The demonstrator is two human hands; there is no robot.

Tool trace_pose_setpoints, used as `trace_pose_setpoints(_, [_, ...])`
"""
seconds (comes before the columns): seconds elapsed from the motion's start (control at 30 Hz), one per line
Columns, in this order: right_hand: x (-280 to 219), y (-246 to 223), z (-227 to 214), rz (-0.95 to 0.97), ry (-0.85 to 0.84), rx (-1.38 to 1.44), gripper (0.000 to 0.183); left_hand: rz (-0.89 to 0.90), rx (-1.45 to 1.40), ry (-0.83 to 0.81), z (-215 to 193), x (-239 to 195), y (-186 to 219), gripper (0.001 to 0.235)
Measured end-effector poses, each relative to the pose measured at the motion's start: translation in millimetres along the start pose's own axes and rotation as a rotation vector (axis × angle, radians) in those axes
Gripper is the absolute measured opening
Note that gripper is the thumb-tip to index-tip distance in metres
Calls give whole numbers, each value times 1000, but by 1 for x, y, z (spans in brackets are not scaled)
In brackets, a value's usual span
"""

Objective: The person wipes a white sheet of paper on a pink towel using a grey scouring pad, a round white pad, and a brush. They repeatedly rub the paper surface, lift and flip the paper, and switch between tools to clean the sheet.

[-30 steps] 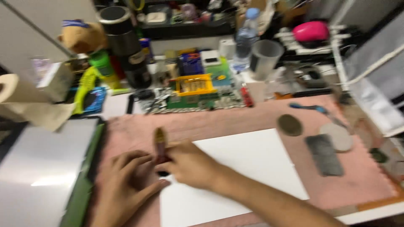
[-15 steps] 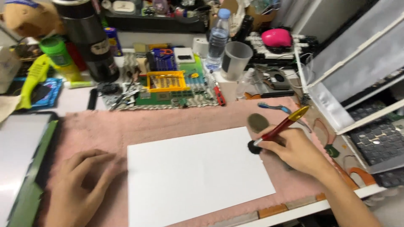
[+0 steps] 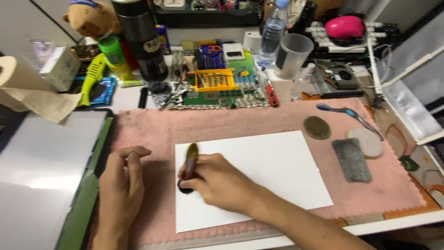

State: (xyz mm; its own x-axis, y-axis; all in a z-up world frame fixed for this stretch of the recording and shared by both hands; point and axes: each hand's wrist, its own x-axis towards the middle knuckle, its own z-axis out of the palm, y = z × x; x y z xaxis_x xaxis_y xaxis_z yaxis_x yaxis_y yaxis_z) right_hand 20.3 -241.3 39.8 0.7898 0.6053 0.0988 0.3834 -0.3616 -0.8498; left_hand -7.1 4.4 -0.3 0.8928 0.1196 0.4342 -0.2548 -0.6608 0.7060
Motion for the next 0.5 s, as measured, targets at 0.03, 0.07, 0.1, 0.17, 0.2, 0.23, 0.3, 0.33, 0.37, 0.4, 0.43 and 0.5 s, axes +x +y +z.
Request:
trace_pose_setpoints(0.03, [-14,12,-14,13,5,-9,17,1,-15,-7,1,-1,-2,30])
trace_pose_setpoints(0.07, [-29,23,-29,99,35,-6,18,-11,-3,4,2,-2,-4,26])
trace_pose_setpoints(0.1, [-43,34,-44,185,62,-4,18,-27,8,17,3,-4,-6,23])
trace_pose_setpoints(0.17, [-80,21,-91,461,96,-111,20,21,34,9,4,-5,-9,19])
trace_pose_setpoints(0.2, [-96,13,-114,724,133,-209,23,71,76,6,4,-5,-11,15])
trace_pose_setpoints(0.23, [-111,15,-130,721,129,-221,23,66,70,16,4,-4,-5,15])
trace_pose_setpoints(0.3, [-138,18,-159,1006,231,-390,34,-86,-12,-2,1,-4,5,32])
trace_pose_setpoints(0.33, [-145,28,-169,1000,223,-397,34,-93,-12,7,3,-3,6,32])
trace_pose_setpoints(0.37, [-153,39,-175,904,322,-354,31,-88,-27,14,2,-3,8,29])
trace_pose_setpoints(0.4, [-161,51,-182,807,420,-308,29,-84,-42,21,2,-3,9,25])
trace_pose_setpoints(0.43, [-153,49,-174,802,410,-299,29,-90,-30,23,4,-3,6,25])
trace_pose_setpoints(0.5, [-139,47,-153,667,348,-376,33,-18,-58,48,3,-3,-3,11])
